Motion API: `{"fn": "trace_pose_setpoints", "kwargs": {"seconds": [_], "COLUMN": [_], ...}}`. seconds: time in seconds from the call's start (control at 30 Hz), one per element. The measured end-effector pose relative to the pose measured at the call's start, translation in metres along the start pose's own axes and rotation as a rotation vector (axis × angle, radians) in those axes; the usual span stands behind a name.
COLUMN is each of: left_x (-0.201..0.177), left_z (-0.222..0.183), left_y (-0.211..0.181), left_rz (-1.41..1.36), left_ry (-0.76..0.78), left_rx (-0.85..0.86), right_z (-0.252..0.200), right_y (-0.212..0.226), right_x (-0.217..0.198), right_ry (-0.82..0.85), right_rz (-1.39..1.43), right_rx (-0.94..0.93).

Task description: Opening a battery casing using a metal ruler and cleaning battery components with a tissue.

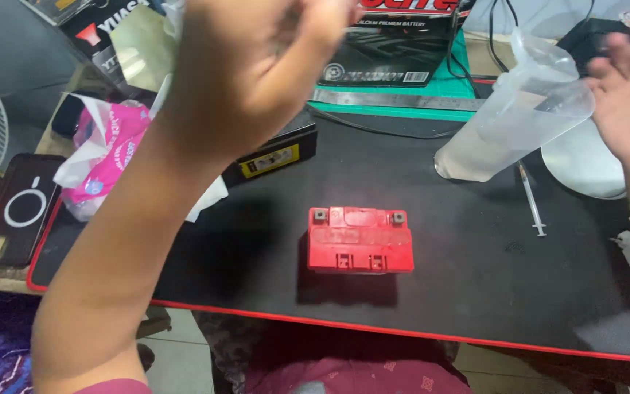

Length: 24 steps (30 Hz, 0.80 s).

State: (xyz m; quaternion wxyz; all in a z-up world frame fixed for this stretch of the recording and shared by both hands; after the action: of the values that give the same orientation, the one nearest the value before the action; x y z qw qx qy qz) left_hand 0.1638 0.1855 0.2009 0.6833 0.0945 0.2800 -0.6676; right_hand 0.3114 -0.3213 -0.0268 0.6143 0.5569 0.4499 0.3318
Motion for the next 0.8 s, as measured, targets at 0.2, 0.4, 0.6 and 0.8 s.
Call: {"fn": "trace_pose_setpoints", "kwargs": {"seconds": [0.2,0.4,0.6,0.8], "left_x": [0.000,0.087,0.110,0.114], "left_z": [-0.110,-0.199,-0.208,-0.210], "left_y": [-0.025,-0.030,-0.021,-0.012], "left_rz": [-0.309,-0.500,-0.511,-0.424], "left_ry": [-0.184,0.135,0.000,0.026], "left_rx": [-0.660,-1.198,-1.183,-1.119], "right_z": [-0.152,-0.273,-0.299,-0.287], "right_y": [0.013,0.020,0.029,0.019], "right_x": [0.006,0.113,0.191,0.187], "right_ry": [0.218,0.304,0.644,0.446], "right_rz": [-0.269,-0.824,-0.976,-0.993], "right_rx": [-0.614,-0.555,-0.600,-0.620]}}
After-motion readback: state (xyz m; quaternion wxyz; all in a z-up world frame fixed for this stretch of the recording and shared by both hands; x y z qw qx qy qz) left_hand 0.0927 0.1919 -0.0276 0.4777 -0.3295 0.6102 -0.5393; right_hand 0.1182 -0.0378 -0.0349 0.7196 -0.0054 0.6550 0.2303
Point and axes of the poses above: each hand's wrist, its own z-axis towards the middle knuckle, its own x-axis out of the palm, y = z × x, the point moved 10 cm from there along z, towards the middle knuckle, and after that the axes turned 15 degrees about -z, right-handed, at the moved point
